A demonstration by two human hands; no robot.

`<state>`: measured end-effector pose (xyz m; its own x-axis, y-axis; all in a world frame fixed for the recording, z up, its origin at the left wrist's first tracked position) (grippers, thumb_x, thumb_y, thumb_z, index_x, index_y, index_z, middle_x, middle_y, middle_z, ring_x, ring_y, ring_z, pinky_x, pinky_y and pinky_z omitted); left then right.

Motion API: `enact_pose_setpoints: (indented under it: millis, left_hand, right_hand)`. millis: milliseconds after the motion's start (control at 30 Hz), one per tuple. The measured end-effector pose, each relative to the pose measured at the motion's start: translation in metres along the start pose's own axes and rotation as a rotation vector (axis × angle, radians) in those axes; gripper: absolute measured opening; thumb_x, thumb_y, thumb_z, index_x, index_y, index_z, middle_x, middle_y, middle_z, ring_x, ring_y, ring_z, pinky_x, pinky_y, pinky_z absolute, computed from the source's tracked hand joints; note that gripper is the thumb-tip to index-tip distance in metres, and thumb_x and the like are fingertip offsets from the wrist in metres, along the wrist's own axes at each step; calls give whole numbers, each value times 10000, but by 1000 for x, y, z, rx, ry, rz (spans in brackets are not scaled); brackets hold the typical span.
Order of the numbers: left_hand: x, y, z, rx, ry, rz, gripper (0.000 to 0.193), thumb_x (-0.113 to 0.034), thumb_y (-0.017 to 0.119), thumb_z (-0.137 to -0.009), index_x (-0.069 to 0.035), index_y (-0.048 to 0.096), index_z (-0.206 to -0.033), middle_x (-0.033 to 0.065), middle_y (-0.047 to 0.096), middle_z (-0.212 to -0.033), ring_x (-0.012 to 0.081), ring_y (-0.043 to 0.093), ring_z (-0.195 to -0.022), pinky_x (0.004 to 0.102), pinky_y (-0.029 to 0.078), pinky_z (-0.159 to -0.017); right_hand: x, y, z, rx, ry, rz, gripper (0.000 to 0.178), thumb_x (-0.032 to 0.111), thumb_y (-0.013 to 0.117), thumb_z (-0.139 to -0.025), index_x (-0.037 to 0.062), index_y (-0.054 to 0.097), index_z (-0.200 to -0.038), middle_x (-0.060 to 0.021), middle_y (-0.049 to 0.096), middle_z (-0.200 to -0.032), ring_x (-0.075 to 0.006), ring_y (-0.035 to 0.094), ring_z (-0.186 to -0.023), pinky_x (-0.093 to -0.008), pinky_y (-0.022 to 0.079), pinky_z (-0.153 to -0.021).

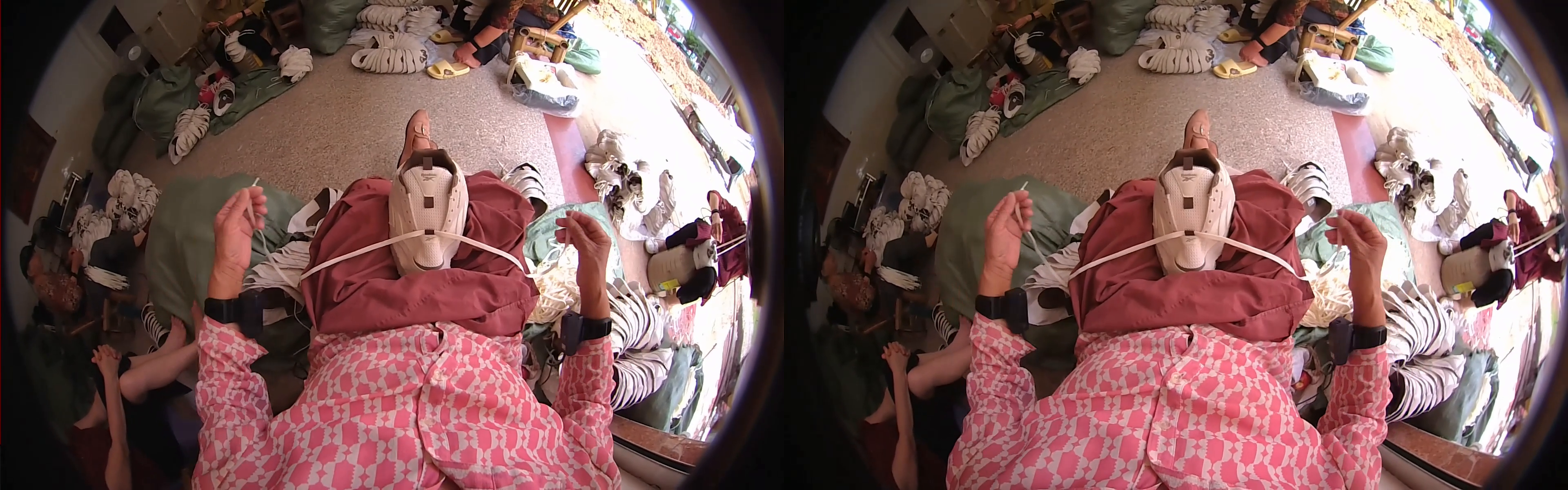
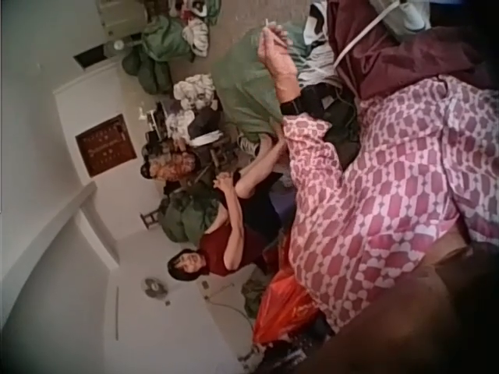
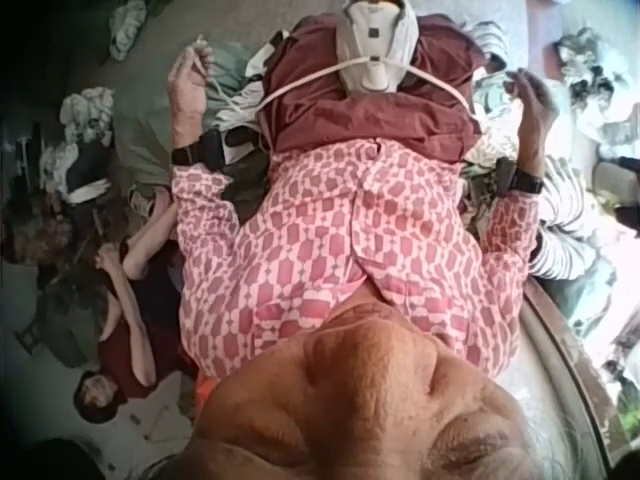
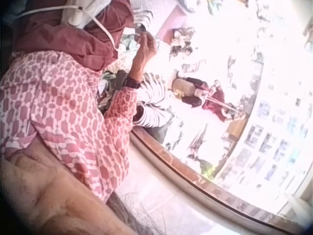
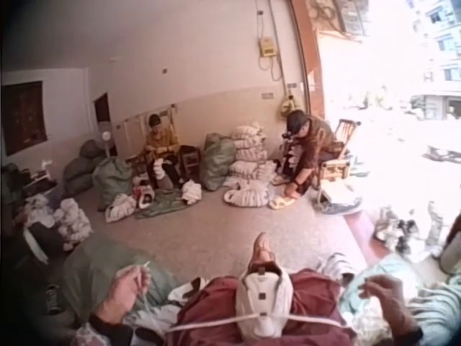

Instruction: The recorder is lacing up white athletic shoe uppers by hand while sitting on the floor in a manufacturing or assembly area.

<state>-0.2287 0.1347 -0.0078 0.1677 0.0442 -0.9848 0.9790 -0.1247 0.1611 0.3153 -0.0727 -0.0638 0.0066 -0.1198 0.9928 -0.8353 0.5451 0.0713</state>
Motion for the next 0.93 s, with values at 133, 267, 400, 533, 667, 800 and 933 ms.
enact_pose_setpoints:
  millis: [133,267,400,533,667,800,933]
  left_hand:
    - [37,126,14,478,60,-349,163,-126,603,-944,-4,665,-1035,36,662,-934,109,616,-820,251,501,-723]
    - [51,199,23,693,429,-586,155,-74,617,-898,5,648,-1028,79,650,-917,178,631,-826,285,500,-736]
    - [72,220,25,698,570,-749,186,-38,627,-832,5,635,-1013,142,624,-911,267,620,-834,332,492,-739]
    - [76,228,23,751,463,-743,178,-67,637,-822,0,635,-987,133,629,-891,280,613,-836,352,487,-750]
    - [79,229,23,787,422,-758,160,-74,634,-825,-9,640,-971,129,631,-891,272,614,-833,355,485,-754]
    - [80,231,22,796,360,-783,159,-102,645,-824,-14,647,-956,119,640,-892,256,617,-858,349,483,-773]
    - [82,231,21,838,272,-839,168,-114,647,-829,-21,660,-969,127,653,-929,251,621,-912,340,482,-790]
  right_hand:
    - [-5,111,16,327,-140,315,137,29,655,-875,-1,694,-1003,-53,708,-880,-97,651,-809,-217,498,-699]
    - [-20,149,23,427,-493,687,105,124,639,-857,54,696,-911,-93,673,-843,-283,640,-801,-349,486,-761]
    - [-33,159,26,489,-263,669,124,168,629,-863,51,665,-878,-110,675,-843,-349,618,-782,-386,477,-726]
    - [-38,162,28,483,-121,575,154,178,625,-884,27,657,-885,-114,669,-764,-279,619,-654,-353,467,-616]
    - [-47,162,27,472,62,311,213,177,617,-907,-23,641,-838,-30,613,-662,-110,538,-575,-272,411,-525]
    - [-44,167,26,452,311,145,197,151,633,-897,-22,645,-803,15,579,-664,-66,509,-579,-230,380,-507]
    - [-41,168,24,491,376,49,232,211,682,-888,-10,664,-818,14,602,-684,-68,522,-590,-220,436,-542]
Point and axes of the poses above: each hand's wrist, its own z-axis away from the middle knuckle, its own y-axis out of the palm, x = y × z, the point moved 3 cm from there along -z, towards the middle knuckle
